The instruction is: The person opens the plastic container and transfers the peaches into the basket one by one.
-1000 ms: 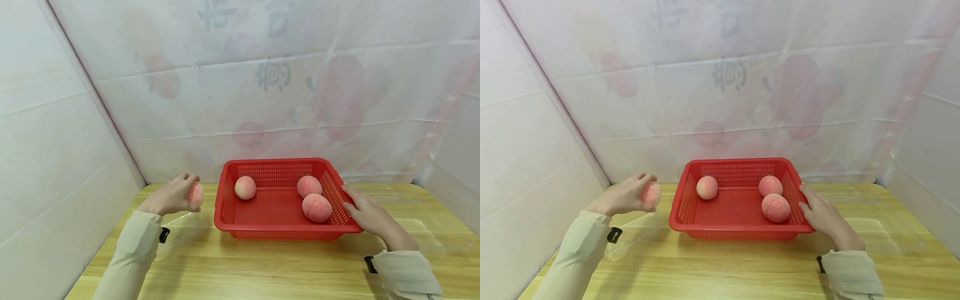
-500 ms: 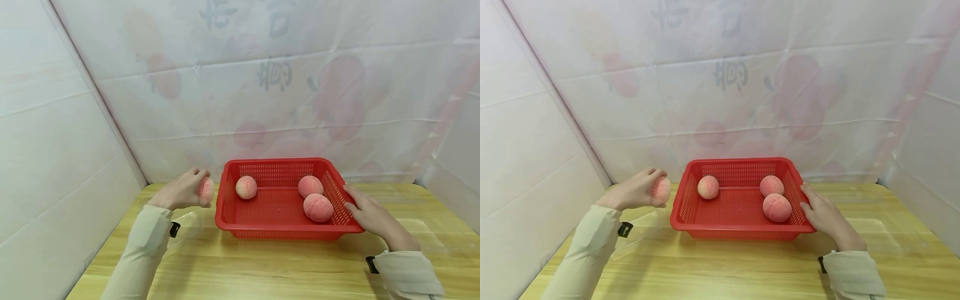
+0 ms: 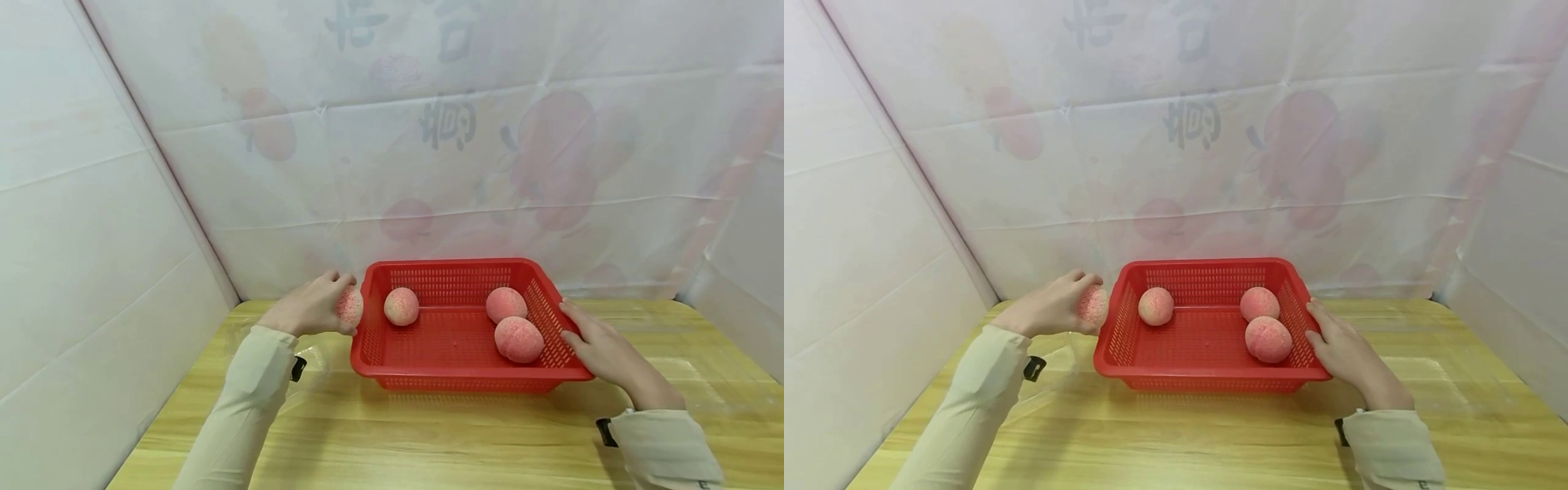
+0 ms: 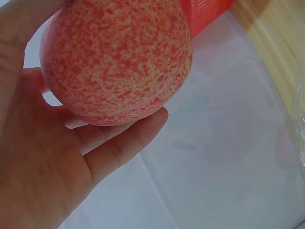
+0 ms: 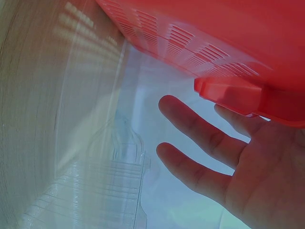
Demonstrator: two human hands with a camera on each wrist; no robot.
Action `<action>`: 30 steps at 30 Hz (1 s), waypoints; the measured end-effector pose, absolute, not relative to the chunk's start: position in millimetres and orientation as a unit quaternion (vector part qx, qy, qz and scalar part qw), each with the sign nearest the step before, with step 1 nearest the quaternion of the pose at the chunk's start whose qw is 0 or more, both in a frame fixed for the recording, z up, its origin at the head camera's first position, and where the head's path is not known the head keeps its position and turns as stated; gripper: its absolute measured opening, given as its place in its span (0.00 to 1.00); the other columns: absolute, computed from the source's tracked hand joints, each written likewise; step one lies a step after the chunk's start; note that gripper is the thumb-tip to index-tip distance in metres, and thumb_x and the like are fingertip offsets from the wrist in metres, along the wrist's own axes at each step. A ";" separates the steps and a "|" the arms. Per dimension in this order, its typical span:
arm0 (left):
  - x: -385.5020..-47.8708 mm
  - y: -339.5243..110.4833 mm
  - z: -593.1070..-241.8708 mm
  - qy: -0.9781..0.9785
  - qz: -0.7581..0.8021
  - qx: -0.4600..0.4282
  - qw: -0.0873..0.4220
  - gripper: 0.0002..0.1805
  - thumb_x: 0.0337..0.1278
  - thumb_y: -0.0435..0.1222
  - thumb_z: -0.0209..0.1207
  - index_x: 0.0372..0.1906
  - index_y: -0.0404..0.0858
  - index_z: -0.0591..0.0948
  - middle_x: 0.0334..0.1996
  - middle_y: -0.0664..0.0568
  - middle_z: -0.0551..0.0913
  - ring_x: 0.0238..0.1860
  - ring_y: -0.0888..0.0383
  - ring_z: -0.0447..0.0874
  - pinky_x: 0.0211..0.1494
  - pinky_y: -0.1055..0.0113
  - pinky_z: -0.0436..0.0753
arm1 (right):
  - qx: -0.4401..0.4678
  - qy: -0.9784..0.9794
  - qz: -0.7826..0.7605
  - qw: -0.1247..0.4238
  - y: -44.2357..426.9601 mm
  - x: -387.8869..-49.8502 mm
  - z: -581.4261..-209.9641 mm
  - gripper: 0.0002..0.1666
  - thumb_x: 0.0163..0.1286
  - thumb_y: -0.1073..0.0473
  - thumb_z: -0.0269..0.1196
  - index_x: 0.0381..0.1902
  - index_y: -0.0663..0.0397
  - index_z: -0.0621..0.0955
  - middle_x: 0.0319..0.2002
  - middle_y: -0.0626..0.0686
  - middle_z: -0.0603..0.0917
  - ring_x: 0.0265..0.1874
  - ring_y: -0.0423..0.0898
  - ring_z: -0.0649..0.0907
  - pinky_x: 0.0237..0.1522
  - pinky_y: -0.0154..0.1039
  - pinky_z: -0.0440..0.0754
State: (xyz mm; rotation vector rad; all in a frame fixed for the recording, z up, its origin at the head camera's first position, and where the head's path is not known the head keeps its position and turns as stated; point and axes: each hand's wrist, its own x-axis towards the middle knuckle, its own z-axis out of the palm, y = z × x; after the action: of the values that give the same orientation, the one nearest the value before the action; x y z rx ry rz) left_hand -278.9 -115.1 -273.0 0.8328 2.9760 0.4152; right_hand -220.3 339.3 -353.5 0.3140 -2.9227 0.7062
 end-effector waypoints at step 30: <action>-289.7 -77.2 -264.4 0.950 0.086 0.300 0.019 0.30 0.44 0.44 0.77 0.52 0.42 0.75 0.42 0.49 0.75 0.38 0.52 0.79 0.40 0.57 0.82 | 0.103 -0.965 0.232 0.063 339.8 -220.2 -354.0 0.34 0.75 0.64 0.57 0.71 0.79 0.62 0.68 0.80 0.62 0.51 0.69 0.74 0.46 0.62 0.79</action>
State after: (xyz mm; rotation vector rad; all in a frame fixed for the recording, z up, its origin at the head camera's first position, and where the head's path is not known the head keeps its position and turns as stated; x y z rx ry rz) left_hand -289.7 -77.2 -264.4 0.9303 2.9479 0.2673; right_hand -220.2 339.8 -354.0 0.3128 -2.9170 0.7011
